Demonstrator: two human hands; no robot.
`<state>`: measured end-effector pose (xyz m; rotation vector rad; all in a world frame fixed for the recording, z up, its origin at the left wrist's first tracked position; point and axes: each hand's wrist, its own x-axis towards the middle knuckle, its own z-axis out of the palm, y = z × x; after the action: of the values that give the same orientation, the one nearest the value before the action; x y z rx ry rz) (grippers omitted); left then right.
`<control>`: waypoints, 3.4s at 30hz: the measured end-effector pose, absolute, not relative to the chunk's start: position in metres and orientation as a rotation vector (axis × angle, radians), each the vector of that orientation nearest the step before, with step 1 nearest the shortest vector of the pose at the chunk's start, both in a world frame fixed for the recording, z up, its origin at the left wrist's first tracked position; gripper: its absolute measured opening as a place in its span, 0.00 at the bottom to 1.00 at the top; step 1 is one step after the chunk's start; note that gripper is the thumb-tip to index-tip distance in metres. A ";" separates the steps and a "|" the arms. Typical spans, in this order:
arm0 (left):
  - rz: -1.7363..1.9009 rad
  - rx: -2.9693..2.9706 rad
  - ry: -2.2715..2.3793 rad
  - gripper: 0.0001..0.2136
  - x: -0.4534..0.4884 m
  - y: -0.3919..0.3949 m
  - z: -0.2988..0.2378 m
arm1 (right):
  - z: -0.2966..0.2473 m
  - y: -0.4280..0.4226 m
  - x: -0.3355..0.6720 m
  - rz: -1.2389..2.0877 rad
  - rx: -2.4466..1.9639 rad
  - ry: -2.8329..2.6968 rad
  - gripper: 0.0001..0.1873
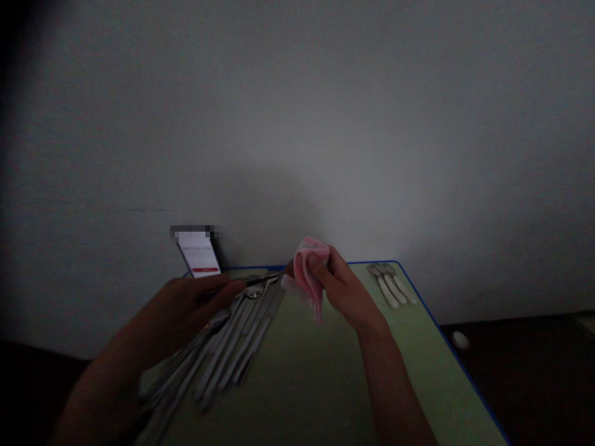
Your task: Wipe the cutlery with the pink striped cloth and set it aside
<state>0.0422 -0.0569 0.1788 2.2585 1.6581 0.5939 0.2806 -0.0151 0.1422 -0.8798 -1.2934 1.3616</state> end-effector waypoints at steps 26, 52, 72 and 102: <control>0.910 2.148 1.555 0.19 0.088 -0.083 0.192 | 0.177 -0.054 0.242 1.070 -0.689 -0.764 0.19; 0.545 2.156 1.349 0.20 0.086 -0.071 0.177 | 0.174 -0.045 0.243 1.232 -0.618 -0.636 0.32; 0.572 2.036 1.372 0.22 0.087 -0.063 0.167 | 0.168 -0.038 0.242 1.332 -0.550 -0.728 0.15; 0.487 2.014 1.262 0.23 0.091 -0.060 0.165 | 0.159 -0.021 0.267 1.092 -0.642 -0.974 0.19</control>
<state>0.0911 -0.0597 0.1652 2.0138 1.2617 0.4874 0.2666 -0.0211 0.1586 -0.6422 -0.9743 1.0921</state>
